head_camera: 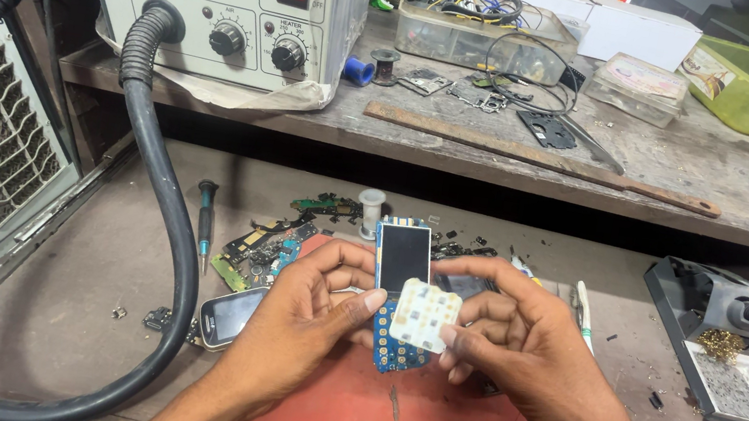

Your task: The person uses a soldering iron to work on a mobile phone circuit board, then assembles the phone by attaching the keypad and screen to the board and placing it into the phone casing.

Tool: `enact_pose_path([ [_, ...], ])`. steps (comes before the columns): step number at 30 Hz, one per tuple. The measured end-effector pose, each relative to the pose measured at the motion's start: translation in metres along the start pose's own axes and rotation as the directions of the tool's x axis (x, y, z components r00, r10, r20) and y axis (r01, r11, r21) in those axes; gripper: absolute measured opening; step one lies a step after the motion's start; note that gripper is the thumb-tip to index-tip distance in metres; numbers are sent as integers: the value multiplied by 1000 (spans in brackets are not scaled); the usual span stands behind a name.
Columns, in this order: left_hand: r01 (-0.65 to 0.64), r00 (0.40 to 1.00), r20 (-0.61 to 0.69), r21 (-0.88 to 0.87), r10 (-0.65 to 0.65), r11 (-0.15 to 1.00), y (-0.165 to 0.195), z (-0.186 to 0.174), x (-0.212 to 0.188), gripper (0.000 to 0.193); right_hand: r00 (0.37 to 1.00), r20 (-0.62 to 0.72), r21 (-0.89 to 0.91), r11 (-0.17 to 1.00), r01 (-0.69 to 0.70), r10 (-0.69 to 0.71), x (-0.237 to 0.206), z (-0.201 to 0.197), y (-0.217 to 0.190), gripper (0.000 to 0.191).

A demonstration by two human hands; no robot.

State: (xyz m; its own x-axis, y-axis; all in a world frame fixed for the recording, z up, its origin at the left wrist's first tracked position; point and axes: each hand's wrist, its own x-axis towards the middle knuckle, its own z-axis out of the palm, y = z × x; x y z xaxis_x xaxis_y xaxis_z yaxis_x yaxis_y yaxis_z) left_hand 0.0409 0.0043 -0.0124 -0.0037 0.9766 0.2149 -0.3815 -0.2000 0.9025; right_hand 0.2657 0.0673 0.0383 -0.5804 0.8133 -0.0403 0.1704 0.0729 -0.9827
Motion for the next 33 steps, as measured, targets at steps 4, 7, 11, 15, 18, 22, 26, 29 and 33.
enact_pose_path([
  [4,-2,1000,0,0,2,1000,-1,-1,0,26,997,35,1,997,75,-75,-1,1,-1,44],
  [7,8,1000,-4,-11,-8,1000,-2,-1,0,26,996,-83,-1,1000,14,-14,1,3,-3,25],
  [11,-7,1000,-19,9,7,1000,-1,-1,1,26,981,-188,66,997,-28,40,3,3,-1,14],
  [15,-11,999,-42,8,12,1000,0,0,2,25,980,-197,19,1000,21,-17,3,0,6,13],
  [18,-19,999,-41,42,21,999,2,0,2,25,983,-177,42,998,48,-40,4,-1,8,16],
  [22,-13,999,-33,56,15,998,4,1,1,25,985,-175,73,997,5,8,0,4,2,46],
  [26,24,998,-68,118,-16,993,6,0,1,29,979,-199,68,997,-23,36,-1,11,-5,25],
  [29,38,996,-82,111,-29,993,5,1,1,34,972,-231,43,998,-37,46,-1,12,-7,14],
  [33,29,997,-70,83,-23,996,8,2,0,45,973,-228,10,999,-32,33,-2,11,-2,10],
])
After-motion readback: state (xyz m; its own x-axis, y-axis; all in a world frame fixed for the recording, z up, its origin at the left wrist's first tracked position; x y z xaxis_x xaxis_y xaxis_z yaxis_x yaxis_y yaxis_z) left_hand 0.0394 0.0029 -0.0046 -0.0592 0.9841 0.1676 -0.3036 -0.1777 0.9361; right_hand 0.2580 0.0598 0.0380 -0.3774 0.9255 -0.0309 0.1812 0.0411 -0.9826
